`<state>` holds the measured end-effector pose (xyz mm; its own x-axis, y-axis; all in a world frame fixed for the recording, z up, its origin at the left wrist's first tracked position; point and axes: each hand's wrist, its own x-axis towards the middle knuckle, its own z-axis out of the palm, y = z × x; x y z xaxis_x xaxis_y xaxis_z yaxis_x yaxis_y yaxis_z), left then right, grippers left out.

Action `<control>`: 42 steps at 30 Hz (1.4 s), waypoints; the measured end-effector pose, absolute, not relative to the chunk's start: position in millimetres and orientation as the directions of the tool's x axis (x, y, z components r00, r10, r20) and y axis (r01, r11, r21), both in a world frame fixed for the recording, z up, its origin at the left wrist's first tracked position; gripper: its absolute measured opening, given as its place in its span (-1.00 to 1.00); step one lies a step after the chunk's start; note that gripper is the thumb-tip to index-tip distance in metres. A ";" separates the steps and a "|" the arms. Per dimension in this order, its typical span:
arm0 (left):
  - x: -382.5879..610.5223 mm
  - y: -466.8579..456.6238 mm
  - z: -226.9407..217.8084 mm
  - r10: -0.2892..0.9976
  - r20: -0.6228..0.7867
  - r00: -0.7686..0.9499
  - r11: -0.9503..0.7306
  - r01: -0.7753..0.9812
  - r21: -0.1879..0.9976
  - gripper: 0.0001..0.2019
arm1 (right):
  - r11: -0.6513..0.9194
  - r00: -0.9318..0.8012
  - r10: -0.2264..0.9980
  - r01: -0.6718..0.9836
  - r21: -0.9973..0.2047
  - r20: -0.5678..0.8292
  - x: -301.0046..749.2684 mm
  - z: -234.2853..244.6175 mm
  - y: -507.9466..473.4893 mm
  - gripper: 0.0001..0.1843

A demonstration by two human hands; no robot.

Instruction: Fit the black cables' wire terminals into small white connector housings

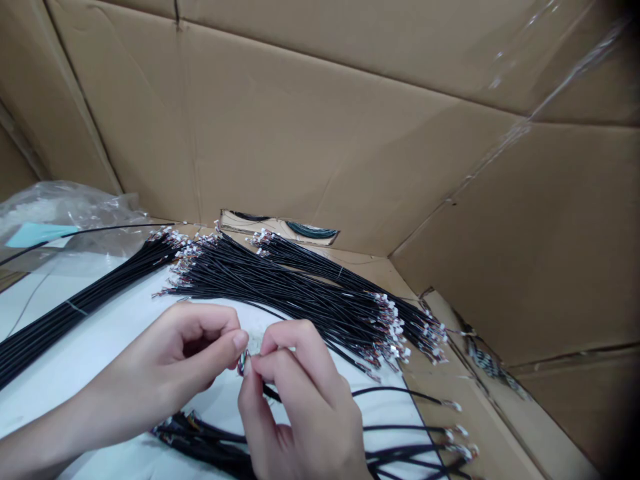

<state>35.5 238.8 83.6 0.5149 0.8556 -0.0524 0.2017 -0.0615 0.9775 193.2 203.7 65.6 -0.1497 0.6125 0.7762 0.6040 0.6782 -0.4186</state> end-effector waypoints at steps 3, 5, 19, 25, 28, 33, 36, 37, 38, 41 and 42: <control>37.0 239.3 84.7 0.859 -0.054 0.510 -0.074 0.229 0.971 -0.61 | 0.678 -0.171 0.610 0.617 -0.399 0.774 193.2 65.3 203.4 -0.80; 37.8 239.7 85.4 0.861 -0.053 0.505 -0.086 0.248 0.965 -0.60 | 0.677 -0.175 0.609 0.623 -0.392 0.774 192.9 65.2 202.9 -0.80; 35.3 239.0 79.4 0.853 -0.058 0.519 -0.131 0.321 0.938 -0.61 | 0.682 -0.215 0.607 0.636 -0.362 0.765 193.6 66.3 204.7 -0.79; 35.3 240.0 84.0 0.836 -0.057 0.545 -0.133 0.303 0.944 -0.61 | 0.673 -0.202 0.640 0.613 -0.414 0.741 194.1 66.8 203.4 -0.80; 35.3 239.6 84.3 0.827 -0.066 0.558 -0.119 0.289 0.950 -0.61 | 0.676 -0.199 0.626 0.622 -0.396 0.754 194.8 66.8 203.5 -0.80; 37.4 240.9 84.0 0.825 -0.080 0.559 -0.083 0.260 0.962 -0.59 | 0.664 -0.187 0.628 0.635 -0.395 0.756 194.7 67.7 203.3 -0.81; 38.5 242.3 84.7 0.827 -0.092 0.555 -0.069 0.262 0.963 -0.61 | 0.665 -0.182 0.631 0.628 -0.404 0.754 194.3 68.5 203.2 -0.82; 38.5 242.5 85.0 0.826 -0.091 0.556 -0.073 0.266 0.961 -0.62 | 0.664 -0.181 0.633 0.626 -0.408 0.753 194.3 68.6 203.1 -0.82; 38.3 242.5 85.2 0.825 -0.087 0.559 -0.083 0.273 0.958 -0.61 | 0.664 -0.182 0.636 0.624 -0.412 0.750 194.4 68.7 203.0 -0.82; 36.8 241.8 85.1 0.825 -0.068 0.561 -0.134 0.311 0.941 -0.59 | 0.663 -0.194 0.644 0.624 -0.414 0.740 194.7 68.7 202.5 -0.81; 36.2 241.5 84.9 0.827 -0.061 0.559 -0.152 0.326 0.933 -0.58 | 0.665 -0.197 0.641 0.626 -0.408 0.742 194.7 68.5 202.3 -0.81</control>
